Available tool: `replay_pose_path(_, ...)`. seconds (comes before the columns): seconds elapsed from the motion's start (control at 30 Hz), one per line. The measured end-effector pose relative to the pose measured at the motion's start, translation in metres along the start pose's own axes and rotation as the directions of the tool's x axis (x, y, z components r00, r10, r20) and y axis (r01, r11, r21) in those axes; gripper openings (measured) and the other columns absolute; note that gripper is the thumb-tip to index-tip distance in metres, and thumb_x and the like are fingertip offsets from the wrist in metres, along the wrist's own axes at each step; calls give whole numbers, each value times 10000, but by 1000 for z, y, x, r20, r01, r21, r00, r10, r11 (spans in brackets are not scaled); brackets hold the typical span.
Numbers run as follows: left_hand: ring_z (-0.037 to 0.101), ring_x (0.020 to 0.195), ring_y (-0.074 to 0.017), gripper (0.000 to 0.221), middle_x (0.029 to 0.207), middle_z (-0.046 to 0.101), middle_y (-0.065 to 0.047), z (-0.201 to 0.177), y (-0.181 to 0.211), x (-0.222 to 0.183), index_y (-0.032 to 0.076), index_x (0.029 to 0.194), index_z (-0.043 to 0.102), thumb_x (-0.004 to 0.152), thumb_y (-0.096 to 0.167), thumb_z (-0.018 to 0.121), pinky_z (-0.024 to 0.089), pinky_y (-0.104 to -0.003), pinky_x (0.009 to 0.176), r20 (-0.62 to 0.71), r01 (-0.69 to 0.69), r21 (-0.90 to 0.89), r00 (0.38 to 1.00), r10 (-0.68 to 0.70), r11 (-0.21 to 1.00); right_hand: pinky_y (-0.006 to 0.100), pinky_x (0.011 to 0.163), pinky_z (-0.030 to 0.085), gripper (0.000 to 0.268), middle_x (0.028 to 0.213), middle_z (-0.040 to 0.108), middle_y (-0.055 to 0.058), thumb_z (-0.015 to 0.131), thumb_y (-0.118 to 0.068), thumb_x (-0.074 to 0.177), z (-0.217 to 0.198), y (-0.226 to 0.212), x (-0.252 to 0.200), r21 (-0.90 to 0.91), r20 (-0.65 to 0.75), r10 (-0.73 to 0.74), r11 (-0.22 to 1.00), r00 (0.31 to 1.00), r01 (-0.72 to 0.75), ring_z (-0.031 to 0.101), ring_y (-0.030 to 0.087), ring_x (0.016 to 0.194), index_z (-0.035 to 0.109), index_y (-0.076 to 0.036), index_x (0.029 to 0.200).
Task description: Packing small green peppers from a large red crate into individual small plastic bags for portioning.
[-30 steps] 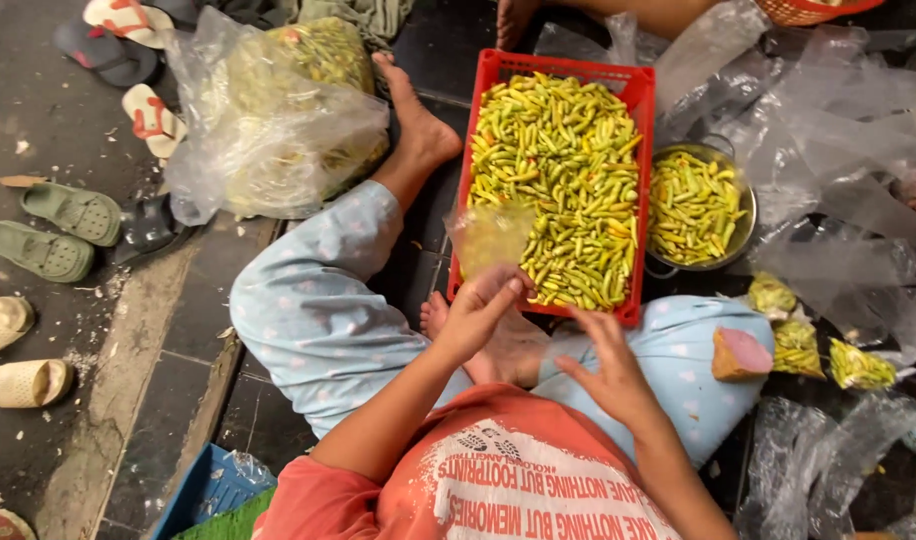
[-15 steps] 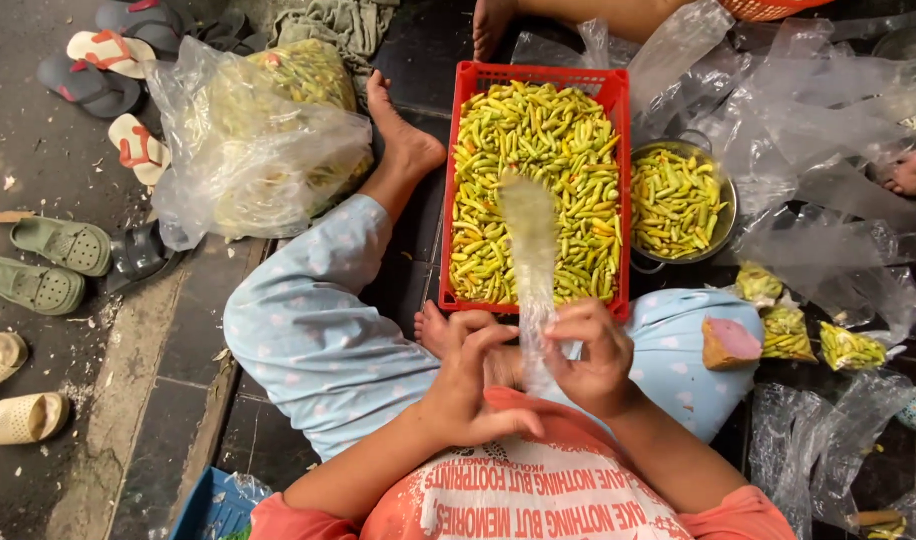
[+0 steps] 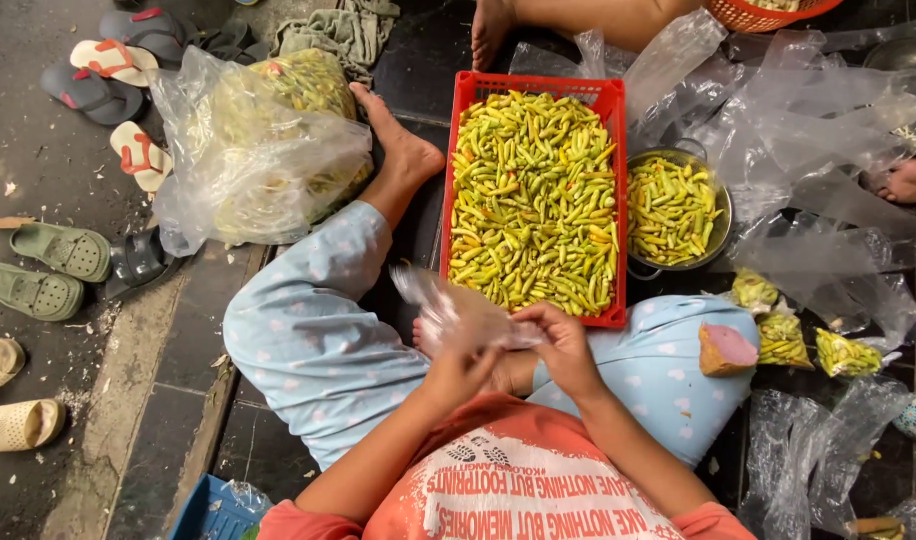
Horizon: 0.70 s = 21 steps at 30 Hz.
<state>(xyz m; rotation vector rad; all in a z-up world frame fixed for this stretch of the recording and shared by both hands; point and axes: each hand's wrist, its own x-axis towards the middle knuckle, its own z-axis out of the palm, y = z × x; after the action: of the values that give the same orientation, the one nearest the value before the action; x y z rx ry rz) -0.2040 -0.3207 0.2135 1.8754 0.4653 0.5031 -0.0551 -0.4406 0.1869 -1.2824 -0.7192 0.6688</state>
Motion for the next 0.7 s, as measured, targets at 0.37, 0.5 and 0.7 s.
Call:
replay_pose_path(0.37,503,689,-249,330,687,485,-126,21,-18,-5,34,693,503,859,145,766,416,-350,683,-31,-86,-323,996,80,943,211,594,336,426,690,553,-12,664,15,915,8,11,8,-3,-178,43,999,983,-44,432,49,632,375,-152,651)
replay_pose_path(0.5,595,974,-188,207,956,596,-50,35,-70,1,73,995,542,876,-59,649,478,-353,935,-220,-42,-522,972,-87,852,198,579,346,325,776,532,-25,599,132,728,11,42,-7,206,-34,189,962,981,-178,470,53,655,453,-111,887)
replay_pose_path(0.7,620,969,-324,67,992,598,-144,22,-16,3,9,861,637,898,25,690,491,-428,922,-132,-162,-283,983,129,945,202,553,382,204,650,552,13,748,-6,855,2,23,6,-242,-257,-22,969,966,-43,477,62,599,628,-78,1005)
